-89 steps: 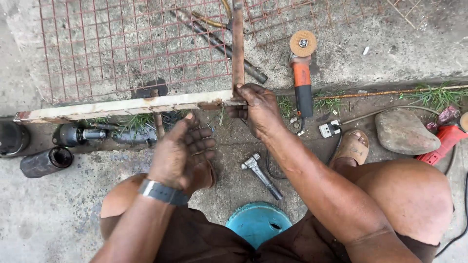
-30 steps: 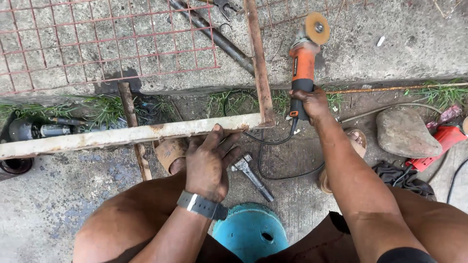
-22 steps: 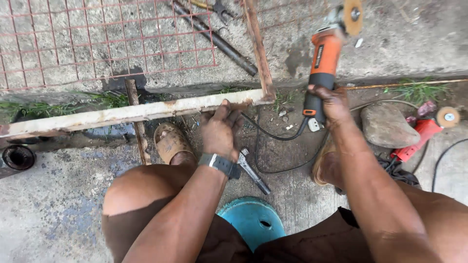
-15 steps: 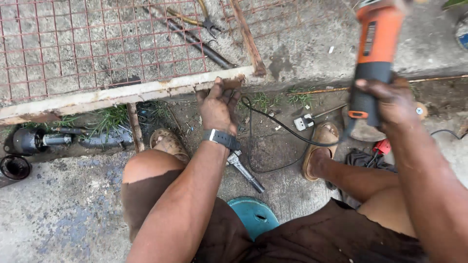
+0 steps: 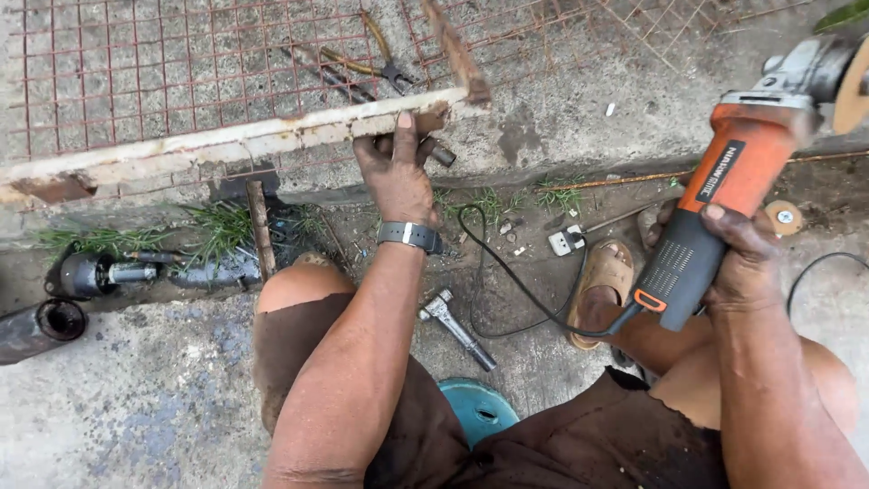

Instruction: Using an angle grinder to cut and shape metal frame components on the ground.

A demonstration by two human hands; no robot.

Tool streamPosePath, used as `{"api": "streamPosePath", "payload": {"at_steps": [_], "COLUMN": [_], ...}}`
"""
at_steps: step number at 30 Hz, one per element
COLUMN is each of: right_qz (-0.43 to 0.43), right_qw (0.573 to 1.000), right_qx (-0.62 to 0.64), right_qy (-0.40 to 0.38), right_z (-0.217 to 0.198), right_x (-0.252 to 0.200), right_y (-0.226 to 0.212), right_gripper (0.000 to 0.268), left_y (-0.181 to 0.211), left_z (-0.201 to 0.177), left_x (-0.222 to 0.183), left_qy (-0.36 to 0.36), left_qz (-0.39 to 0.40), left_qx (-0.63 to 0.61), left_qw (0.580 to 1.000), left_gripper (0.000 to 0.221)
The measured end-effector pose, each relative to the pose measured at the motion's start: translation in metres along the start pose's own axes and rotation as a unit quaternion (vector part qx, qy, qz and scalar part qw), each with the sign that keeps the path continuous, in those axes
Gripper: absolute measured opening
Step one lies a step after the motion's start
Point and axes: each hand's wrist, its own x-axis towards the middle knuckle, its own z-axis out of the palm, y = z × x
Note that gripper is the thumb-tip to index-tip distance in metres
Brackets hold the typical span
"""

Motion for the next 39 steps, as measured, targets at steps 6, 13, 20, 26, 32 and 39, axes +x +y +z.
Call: {"api": "streamPosePath", "payload": {"at_steps": [6,13,20,26,32,39], "right_qz": [0.007,0.027,0.01,0.014,0.017,0.017], "right_qw": [1.0,0.997,0.998,0.999,0.999,0.998], "right_qx": [0.004,0.075,0.044,0.019,0.033,0.048], "right_qy": [0.002,-0.003,0.036,0.023,0.03,0.027], "right_z": [0.009,0.013,0.017,0.013,0.011,0.019], "right_x": [0.0,0.011,0.001,-0.003,-0.005,-0.006], "right_y": [-0.001,0.001,0.003,0.0,0.001,0.001], "right_gripper": [0.058,0.052,0.06,0.06,0.062,0.062], "left_y": [0.003,0.008,0.001,-0.017,-0.003,-0.002], "left_z": [-0.002,0.003,-0.001,-0.015,-0.009,-0.008], "left_x": [0.018,0.02,0.024,0.025,0.024,0.018], "left_qy": [-0.082,-0.102,-0.078,-0.048,-0.074,-0.041], "left_qz": [0.047,0.037,0.026,0.02,-0.001,-0.024], "left_qx": [0.069,0.077,0.04,0.005,-0.024,-0.039], "left_qw": [0.993,0.991,0.996,0.999,0.997,0.998], "left_gripper": [0.029,0.032,0.031,0.037,0.032,0.042]}}
